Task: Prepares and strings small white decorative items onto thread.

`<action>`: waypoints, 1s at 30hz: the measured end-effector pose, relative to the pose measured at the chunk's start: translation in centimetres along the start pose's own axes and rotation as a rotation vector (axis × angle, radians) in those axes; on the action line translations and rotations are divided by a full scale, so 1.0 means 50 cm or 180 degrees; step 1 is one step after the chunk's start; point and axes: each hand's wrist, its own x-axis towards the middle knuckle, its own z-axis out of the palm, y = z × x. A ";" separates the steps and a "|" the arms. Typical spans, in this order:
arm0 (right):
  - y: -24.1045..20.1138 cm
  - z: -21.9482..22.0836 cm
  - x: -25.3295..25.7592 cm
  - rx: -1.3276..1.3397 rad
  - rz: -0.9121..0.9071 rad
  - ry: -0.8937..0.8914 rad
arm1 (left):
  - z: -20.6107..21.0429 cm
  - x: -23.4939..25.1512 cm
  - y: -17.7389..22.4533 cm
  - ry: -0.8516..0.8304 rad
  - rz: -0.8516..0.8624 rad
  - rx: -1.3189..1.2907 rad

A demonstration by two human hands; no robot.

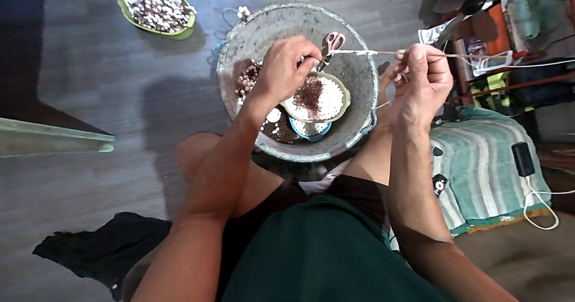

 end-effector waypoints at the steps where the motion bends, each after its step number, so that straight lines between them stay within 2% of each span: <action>1: -0.005 0.000 -0.009 -0.0097 0.0037 -0.0060 | 0.000 0.000 0.001 -0.0015 -0.0011 0.0016; 8: 0.010 -0.002 0.007 -0.0115 -0.0241 -0.0128 | -0.002 0.000 0.003 -0.0114 -0.0073 0.0167; 17: -0.010 0.003 -0.017 -0.0482 -0.0206 -0.0148 | -0.003 0.000 0.008 -0.0180 -0.0099 0.0286; 30: -0.008 -0.003 -0.020 -0.0411 -0.0196 -0.0163 | -0.001 -0.003 0.003 -0.0177 -0.0070 0.0341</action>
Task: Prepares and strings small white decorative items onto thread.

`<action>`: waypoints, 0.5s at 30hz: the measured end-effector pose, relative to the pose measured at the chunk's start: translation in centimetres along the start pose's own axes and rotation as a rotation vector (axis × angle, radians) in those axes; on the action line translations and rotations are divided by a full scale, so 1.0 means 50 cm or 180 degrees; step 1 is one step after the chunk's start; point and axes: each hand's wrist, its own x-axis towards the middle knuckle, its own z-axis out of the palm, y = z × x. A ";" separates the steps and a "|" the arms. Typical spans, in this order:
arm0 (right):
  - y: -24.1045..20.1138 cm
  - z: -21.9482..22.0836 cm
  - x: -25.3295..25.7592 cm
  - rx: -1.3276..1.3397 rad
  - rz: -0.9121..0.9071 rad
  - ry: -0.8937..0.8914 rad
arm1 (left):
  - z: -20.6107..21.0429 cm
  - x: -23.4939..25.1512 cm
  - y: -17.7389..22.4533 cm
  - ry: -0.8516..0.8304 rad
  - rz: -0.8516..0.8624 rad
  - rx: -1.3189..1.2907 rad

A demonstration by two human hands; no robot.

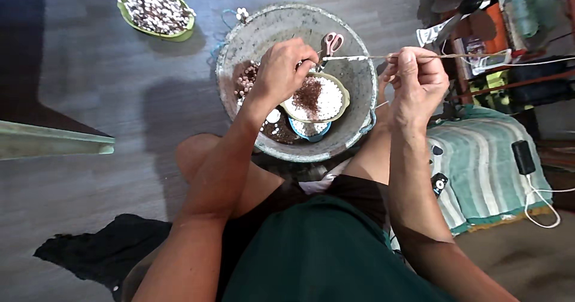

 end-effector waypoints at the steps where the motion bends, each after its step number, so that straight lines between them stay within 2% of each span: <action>1: -0.001 -0.005 0.000 -0.0004 0.0018 0.0067 | -0.001 0.001 -0.001 0.0014 -0.0022 0.0002; 4: -0.007 -0.012 -0.021 -0.0210 0.0176 0.0321 | -0.015 0.001 -0.015 0.0183 -0.0207 -0.0025; 5: -0.003 -0.007 -0.040 -0.0401 0.0193 0.0181 | -0.022 0.003 -0.020 0.0276 -0.0296 -0.0118; 8: 0.038 0.050 -0.133 -0.0986 0.0265 -0.0735 | -0.030 0.017 -0.040 0.0610 -0.0545 -0.0839; 11: 0.166 0.159 -0.210 -0.1308 0.0104 -0.1475 | -0.026 0.028 -0.046 0.0768 -0.0634 -0.1741; 15: 0.319 0.259 -0.265 -0.1812 -0.0075 -0.2163 | -0.023 0.026 -0.043 0.0798 -0.0648 -0.2077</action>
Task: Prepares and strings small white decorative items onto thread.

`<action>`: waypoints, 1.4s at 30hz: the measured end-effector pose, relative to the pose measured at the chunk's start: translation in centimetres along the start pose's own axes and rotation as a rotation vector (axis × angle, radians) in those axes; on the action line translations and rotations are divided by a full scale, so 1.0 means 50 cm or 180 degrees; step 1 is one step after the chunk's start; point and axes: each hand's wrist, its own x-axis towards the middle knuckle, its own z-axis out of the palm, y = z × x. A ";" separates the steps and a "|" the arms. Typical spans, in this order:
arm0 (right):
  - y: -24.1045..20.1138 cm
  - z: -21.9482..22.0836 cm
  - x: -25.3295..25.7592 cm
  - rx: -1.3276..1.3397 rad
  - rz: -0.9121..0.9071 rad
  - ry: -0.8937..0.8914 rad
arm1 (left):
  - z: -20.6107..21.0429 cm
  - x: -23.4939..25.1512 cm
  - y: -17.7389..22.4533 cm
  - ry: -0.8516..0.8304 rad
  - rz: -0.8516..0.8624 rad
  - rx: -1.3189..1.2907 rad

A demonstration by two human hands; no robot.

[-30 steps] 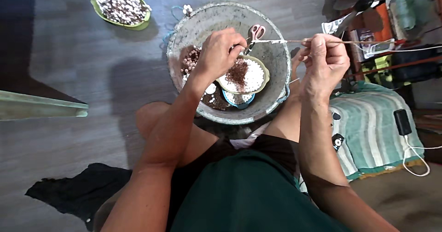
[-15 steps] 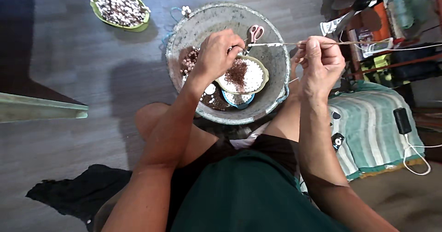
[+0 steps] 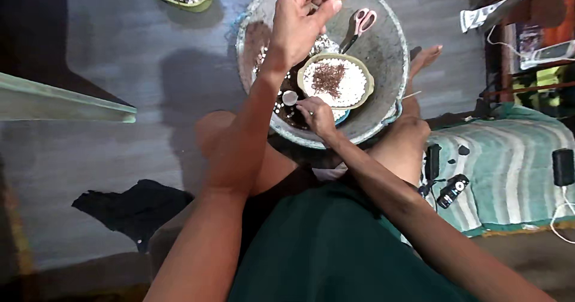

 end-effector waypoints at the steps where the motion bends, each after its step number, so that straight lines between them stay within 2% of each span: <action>1: 0.009 0.026 0.005 -0.0147 -0.0046 -0.0142 | -0.001 -0.002 0.001 -0.0003 0.0014 -0.0016; 5: 0.019 0.075 0.007 -0.0436 -0.0118 -0.0730 | -0.002 -0.001 0.003 -0.0029 0.0069 -0.0149; 7: -0.003 0.041 -0.004 -0.0429 -0.0056 -0.0995 | 0.001 0.000 0.007 -0.0016 0.0098 -0.0243; 8: -0.021 0.003 -0.016 -0.0359 0.0025 -0.0919 | 0.002 -0.001 0.007 -0.0022 0.0121 -0.0296; 10: -0.016 -0.086 -0.029 -0.0362 0.0561 -0.0688 | 0.003 -0.001 0.009 -0.0082 0.0132 -0.0365; 13: 0.125 -0.176 -0.005 -0.0781 0.1848 -0.0562 | 0.012 0.000 0.011 -0.0135 0.0077 -0.0513; 16: 0.246 -0.214 0.020 -0.1162 0.2475 -0.0898 | 0.033 0.001 0.012 -0.0221 -0.0004 -0.0701; 21: 0.278 -0.195 0.052 -0.1358 0.2366 -0.1409 | 0.053 0.002 -0.001 -0.0309 -0.0068 -0.0839; 27: 0.281 -0.158 0.076 -0.1492 0.2443 -0.1412 | 0.047 0.010 -0.007 -0.0335 -0.0087 -0.0843; 30: 0.272 -0.168 0.084 -0.1430 0.2577 -0.1365 | 0.046 0.017 -0.007 -0.0304 -0.0128 -0.0857; 31: 0.268 -0.180 0.081 -0.1339 0.2553 -0.1239 | 0.045 0.018 -0.008 -0.0296 -0.0119 -0.0856; 33: 0.247 -0.219 0.063 -0.0741 0.2408 -0.0627 | 0.046 0.016 -0.008 -0.0267 -0.0048 -0.0786; 35: 0.201 -0.267 0.047 0.0481 0.2234 0.0280 | 0.049 0.014 -0.003 -0.0193 0.0063 -0.0626; 37: 0.128 -0.315 0.039 0.1956 0.1875 0.0897 | 0.056 0.007 0.004 -0.0075 0.0154 -0.0438; 39: 0.050 -0.366 0.040 0.2728 0.1410 0.1103 | 0.068 -0.008 0.011 0.0029 0.0201 -0.0249; 42: -0.039 -0.423 0.056 0.3138 0.0739 0.1210 | 0.091 -0.033 0.024 0.0199 0.0296 -0.0099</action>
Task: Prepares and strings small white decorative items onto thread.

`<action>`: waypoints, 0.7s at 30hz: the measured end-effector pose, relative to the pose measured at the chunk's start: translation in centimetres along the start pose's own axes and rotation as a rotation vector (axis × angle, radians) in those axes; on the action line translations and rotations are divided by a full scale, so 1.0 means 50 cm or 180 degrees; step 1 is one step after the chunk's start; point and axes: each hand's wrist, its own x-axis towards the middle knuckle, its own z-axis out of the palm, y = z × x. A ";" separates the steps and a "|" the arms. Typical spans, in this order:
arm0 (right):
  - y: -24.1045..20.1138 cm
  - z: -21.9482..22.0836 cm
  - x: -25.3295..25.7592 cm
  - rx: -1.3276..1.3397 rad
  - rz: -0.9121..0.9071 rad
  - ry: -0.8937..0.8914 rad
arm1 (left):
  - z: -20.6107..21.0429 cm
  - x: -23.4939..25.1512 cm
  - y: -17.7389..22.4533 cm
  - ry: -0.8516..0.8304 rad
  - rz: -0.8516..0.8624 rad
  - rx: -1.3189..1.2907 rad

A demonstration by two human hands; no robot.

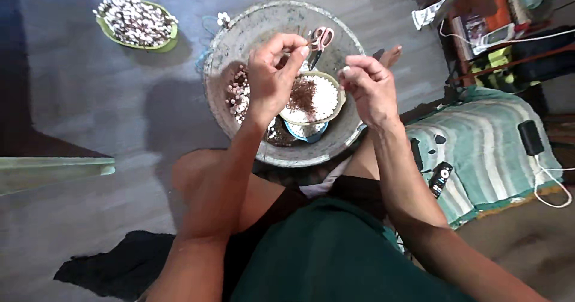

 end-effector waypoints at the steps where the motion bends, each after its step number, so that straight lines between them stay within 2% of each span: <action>1: -0.021 0.015 0.002 0.0133 -0.0099 -0.0019 | 0.006 -0.008 0.007 0.0041 0.0000 0.0061; 4: -0.058 0.046 0.009 0.0443 -0.0143 -0.0151 | 0.014 -0.025 0.016 0.0173 0.0058 0.0381; 9: -0.060 0.068 0.016 0.0783 0.0001 -0.0323 | 0.016 -0.034 0.029 0.0381 0.0456 0.0676; 13: -0.055 0.072 0.017 0.0806 -0.0001 -0.0349 | 0.015 -0.034 0.033 0.0422 0.0702 0.0732; 21: -0.057 0.088 0.013 0.0783 -0.0129 -0.0216 | 0.016 -0.040 0.040 0.0421 0.0770 0.0865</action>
